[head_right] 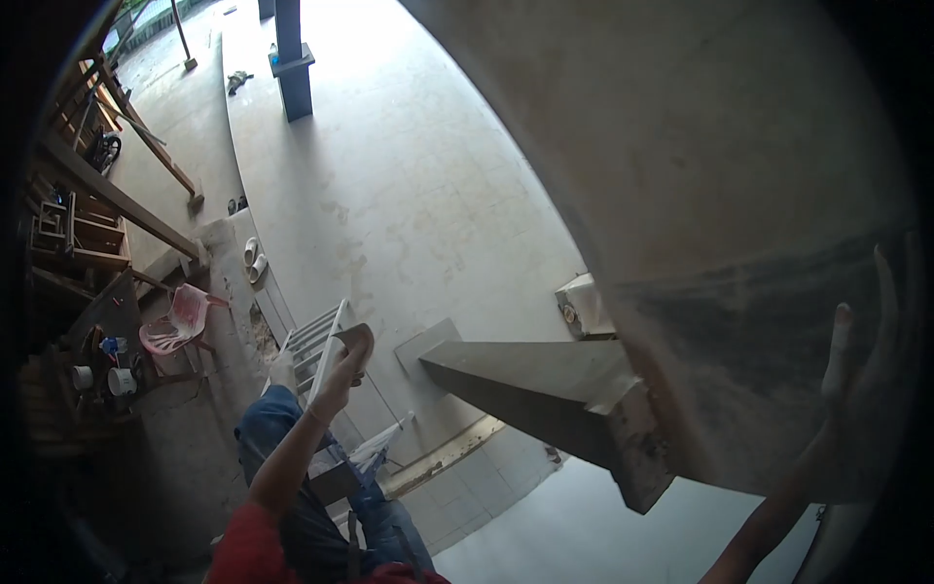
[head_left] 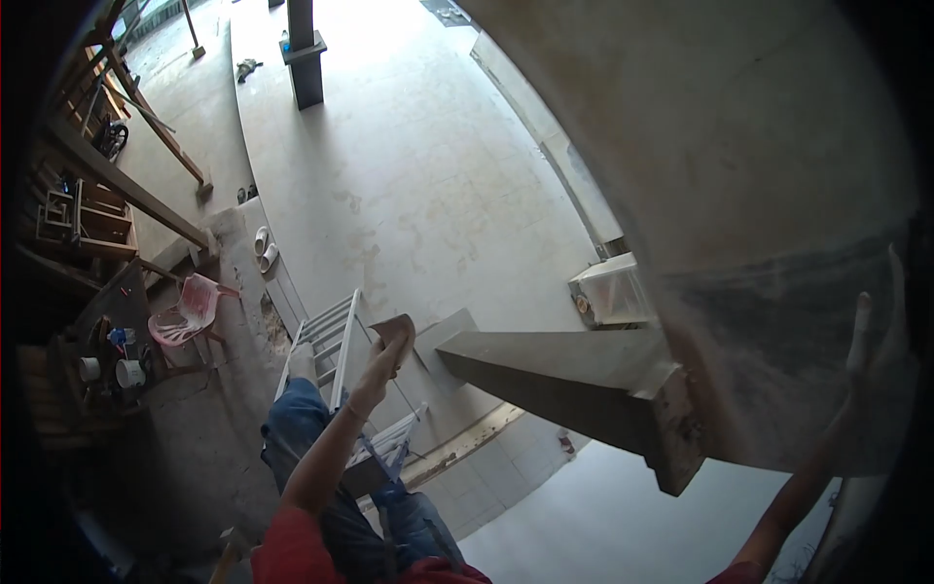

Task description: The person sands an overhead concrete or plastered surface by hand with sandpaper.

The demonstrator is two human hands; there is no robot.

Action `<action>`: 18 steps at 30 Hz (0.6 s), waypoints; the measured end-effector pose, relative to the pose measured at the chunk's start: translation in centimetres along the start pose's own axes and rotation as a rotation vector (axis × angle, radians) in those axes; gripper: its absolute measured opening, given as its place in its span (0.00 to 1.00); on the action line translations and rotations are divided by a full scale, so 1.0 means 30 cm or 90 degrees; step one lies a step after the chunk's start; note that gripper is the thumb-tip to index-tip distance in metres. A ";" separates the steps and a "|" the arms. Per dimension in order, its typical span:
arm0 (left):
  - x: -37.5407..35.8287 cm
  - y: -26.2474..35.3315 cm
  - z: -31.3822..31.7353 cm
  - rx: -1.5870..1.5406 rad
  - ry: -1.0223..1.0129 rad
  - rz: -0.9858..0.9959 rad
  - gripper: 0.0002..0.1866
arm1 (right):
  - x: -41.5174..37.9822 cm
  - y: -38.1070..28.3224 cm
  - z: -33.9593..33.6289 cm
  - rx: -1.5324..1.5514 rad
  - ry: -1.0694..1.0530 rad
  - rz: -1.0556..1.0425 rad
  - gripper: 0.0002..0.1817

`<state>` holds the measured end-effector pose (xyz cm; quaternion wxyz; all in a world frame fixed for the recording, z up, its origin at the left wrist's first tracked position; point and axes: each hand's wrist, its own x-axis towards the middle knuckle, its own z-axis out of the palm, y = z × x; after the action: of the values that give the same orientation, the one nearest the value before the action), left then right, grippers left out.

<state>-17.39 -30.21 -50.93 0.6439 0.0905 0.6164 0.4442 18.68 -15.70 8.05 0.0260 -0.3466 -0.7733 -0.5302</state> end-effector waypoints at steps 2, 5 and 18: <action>0.041 -0.106 -0.150 -0.054 -0.054 -0.023 0.30 | 0.000 0.008 0.047 0.015 0.038 0.018 0.24; 0.064 -0.162 -0.176 -0.165 -0.068 -0.034 0.31 | 0.067 -0.083 0.081 0.097 0.099 0.044 0.26; -0.070 -0.042 -0.228 -0.111 -0.107 -0.092 0.40 | -0.002 -1.143 0.611 0.521 -0.454 -0.081 0.39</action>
<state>-22.44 -35.34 -51.81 0.7287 0.0265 0.5245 0.4395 5.40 -7.14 -27.48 -0.1374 -0.4192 -0.8967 -0.0359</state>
